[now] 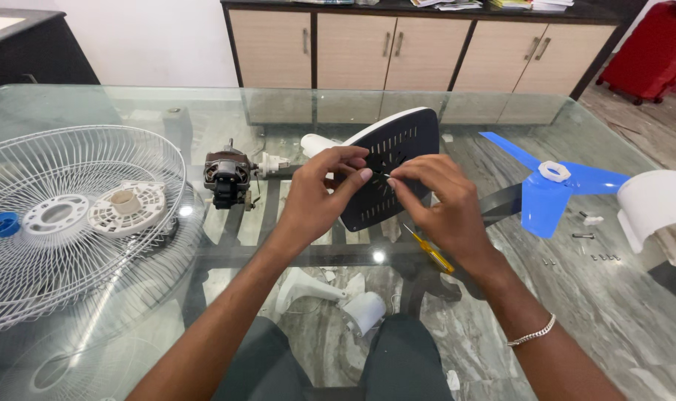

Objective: The person uses a yellow screwdriver to tighten screws on the back grill of a fan. They hold the grill with one hand and turn the screwdriver with the other, working on multiple screw holes around the perimeter.

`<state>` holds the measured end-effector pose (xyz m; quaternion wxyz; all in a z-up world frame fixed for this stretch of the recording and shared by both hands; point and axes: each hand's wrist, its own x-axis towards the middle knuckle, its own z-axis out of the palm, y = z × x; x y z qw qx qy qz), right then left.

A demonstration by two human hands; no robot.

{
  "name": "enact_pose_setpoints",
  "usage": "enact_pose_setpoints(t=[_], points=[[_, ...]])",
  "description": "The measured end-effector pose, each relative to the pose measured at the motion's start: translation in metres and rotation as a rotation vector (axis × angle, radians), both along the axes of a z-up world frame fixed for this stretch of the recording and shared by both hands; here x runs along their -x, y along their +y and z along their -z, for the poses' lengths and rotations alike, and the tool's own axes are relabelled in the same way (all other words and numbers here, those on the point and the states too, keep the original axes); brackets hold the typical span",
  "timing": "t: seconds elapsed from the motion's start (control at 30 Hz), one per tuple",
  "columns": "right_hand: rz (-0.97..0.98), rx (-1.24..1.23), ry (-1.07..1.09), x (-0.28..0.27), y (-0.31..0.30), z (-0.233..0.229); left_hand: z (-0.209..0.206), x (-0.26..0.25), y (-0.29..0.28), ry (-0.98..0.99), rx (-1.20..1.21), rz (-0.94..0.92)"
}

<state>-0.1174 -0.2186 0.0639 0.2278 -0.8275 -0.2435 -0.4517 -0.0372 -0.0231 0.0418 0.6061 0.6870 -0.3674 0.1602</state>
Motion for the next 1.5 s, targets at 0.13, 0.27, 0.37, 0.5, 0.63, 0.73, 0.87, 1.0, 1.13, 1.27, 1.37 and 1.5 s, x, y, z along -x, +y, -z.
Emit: enact_pose_setpoints(t=[0.13,0.27,0.37,0.5,0.63,0.73,0.87,1.0,1.13,1.27,1.37,1.5], points=[[0.079,-0.101,0.085,0.008,-0.032,0.008,-0.003,0.011,0.005,-0.322,-0.112,-0.173],[0.211,-0.159,0.150,0.021,-0.071,0.020,-0.002,0.015,0.001,-0.498,-0.220,-0.264],[0.288,-0.235,0.218,0.030,-0.104,0.032,0.003,0.016,-0.005,-0.574,-0.266,-0.268],[0.381,-0.400,0.353,0.048,-0.151,0.054,0.011,0.011,-0.013,-0.600,-0.319,-0.309],[0.544,-0.457,0.475,0.068,-0.193,0.082,0.018,-0.003,-0.017,-0.635,-0.381,-0.409],[0.692,-0.450,0.579,0.081,-0.216,0.104,0.026,-0.010,-0.019,-0.597,-0.411,-0.451],[0.705,-0.285,0.488,0.085,-0.236,0.129,0.033,-0.014,-0.023,-0.534,-0.438,-0.442],[0.643,-0.195,0.376,0.082,-0.249,0.141,0.035,-0.014,-0.024,-0.511,-0.453,-0.437],[0.776,-0.112,0.414,0.086,-0.258,0.145,0.035,-0.012,-0.020,-0.495,-0.481,-0.428],[0.893,-0.088,0.474,0.092,-0.261,0.150,0.033,-0.013,-0.021,-0.503,-0.489,-0.425],[0.944,-0.093,0.519,0.091,-0.264,0.151,0.033,-0.014,-0.021,-0.499,-0.497,-0.426],[0.954,-0.100,0.593,0.090,-0.270,0.153,0.034,-0.014,-0.020,-0.492,-0.494,-0.418]])
